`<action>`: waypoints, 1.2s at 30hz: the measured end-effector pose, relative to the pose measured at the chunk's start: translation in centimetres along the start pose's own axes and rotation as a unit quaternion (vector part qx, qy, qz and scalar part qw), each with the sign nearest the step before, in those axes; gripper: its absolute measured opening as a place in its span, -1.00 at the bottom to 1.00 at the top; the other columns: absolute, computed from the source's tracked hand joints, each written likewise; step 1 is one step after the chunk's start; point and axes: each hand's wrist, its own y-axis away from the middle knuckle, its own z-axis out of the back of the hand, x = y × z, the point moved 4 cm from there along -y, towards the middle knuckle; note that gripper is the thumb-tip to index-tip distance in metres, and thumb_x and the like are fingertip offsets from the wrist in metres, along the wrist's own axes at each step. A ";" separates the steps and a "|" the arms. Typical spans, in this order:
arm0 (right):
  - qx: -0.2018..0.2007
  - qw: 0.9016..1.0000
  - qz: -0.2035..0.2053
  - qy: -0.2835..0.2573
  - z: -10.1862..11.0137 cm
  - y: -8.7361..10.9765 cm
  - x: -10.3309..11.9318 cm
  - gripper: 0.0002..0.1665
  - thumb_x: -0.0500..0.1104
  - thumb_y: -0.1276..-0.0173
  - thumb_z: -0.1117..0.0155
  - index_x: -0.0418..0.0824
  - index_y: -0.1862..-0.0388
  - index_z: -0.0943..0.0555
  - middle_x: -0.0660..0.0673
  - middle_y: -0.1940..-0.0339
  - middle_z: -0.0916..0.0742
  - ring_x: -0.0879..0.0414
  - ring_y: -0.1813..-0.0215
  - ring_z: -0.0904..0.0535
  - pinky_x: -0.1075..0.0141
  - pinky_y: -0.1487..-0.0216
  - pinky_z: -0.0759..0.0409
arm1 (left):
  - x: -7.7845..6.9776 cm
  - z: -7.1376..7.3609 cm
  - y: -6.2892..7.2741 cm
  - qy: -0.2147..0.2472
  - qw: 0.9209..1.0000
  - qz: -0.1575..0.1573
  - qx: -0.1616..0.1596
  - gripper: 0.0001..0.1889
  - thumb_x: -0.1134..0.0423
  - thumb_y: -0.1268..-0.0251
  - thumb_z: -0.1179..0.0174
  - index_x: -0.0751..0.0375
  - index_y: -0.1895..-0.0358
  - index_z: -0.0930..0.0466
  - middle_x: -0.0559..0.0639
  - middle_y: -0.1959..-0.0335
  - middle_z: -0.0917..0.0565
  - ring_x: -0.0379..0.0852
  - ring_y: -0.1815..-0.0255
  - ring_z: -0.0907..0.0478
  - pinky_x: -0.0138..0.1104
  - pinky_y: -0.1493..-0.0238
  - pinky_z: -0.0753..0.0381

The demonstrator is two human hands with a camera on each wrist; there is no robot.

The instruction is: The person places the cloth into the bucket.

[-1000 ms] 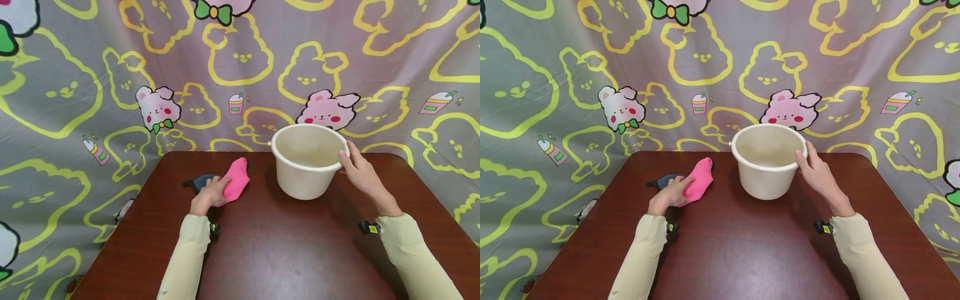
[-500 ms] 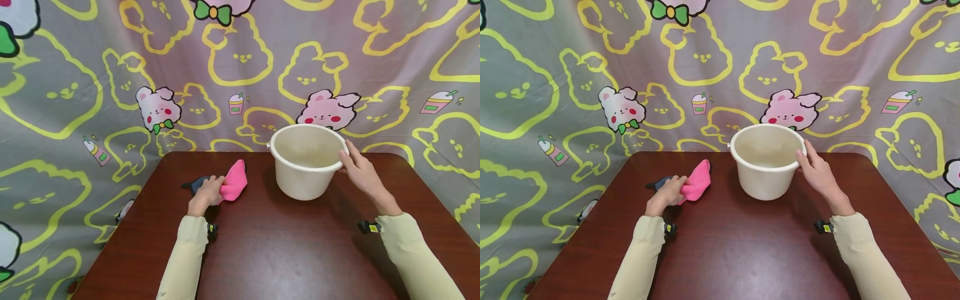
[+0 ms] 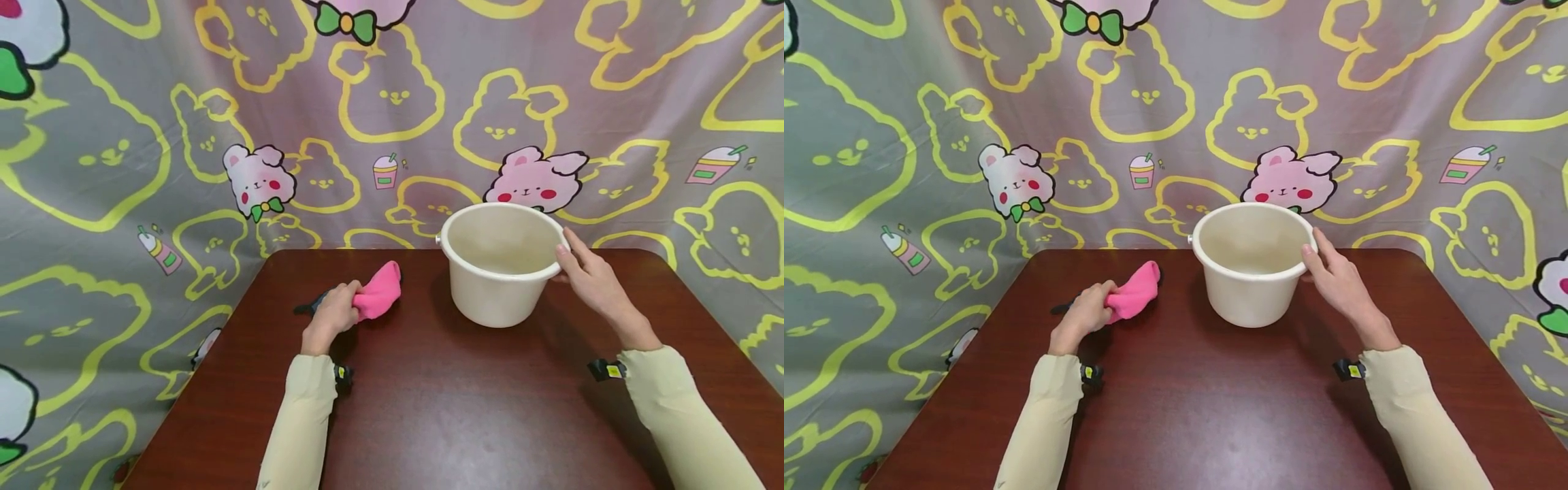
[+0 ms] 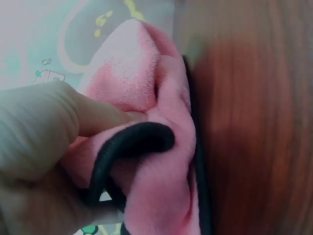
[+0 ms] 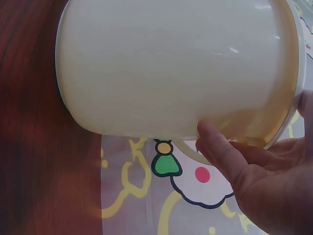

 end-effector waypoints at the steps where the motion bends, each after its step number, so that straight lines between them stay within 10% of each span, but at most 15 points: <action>1: 0.001 1.000 -0.001 0.000 0.0 0.0 0.0 -0.23 0.13 -0.58 0.16 -0.06 -0.62 0.08 -0.46 -0.41 -0.39 0.59 0.26 -0.59 0.73 0.21 -0.49 | 0.1 0.3 0.0 0.002 1.000 -0.002 -0.012 -0.63 0.40 -0.13 -0.23 0.14 -0.06 -0.53 0.16 0.10 -0.62 0.07 0.18 -0.52 -0.09 0.11 -0.55; 17: 0.003 1.000 -0.015 -0.026 0.0 -0.2 -0.4 -0.24 0.10 -0.57 0.11 0.02 -0.62 0.08 -0.41 -0.43 -0.39 0.61 0.24 -0.56 0.61 0.21 -0.60 | 1.0 2.9 0.6 0.052 0.994 0.016 -0.096 -0.61 0.38 -0.22 -0.16 0.15 -0.14 -0.51 0.24 0.01 -0.60 0.19 0.08 -0.58 0.04 -0.01 -0.56; 36: -0.001 0.999 -0.012 -0.036 -0.1 -0.3 -0.8 -0.25 0.11 -0.56 0.07 0.04 -0.62 0.03 -0.39 -0.44 -0.39 0.61 0.23 -0.56 0.55 0.21 -0.64 | -0.6 5.2 1.2 0.089 0.966 -0.025 -0.240 -0.63 0.44 -0.20 -0.15 0.14 -0.08 -0.58 0.21 0.09 -0.60 0.19 0.04 -0.55 0.06 0.04 -0.53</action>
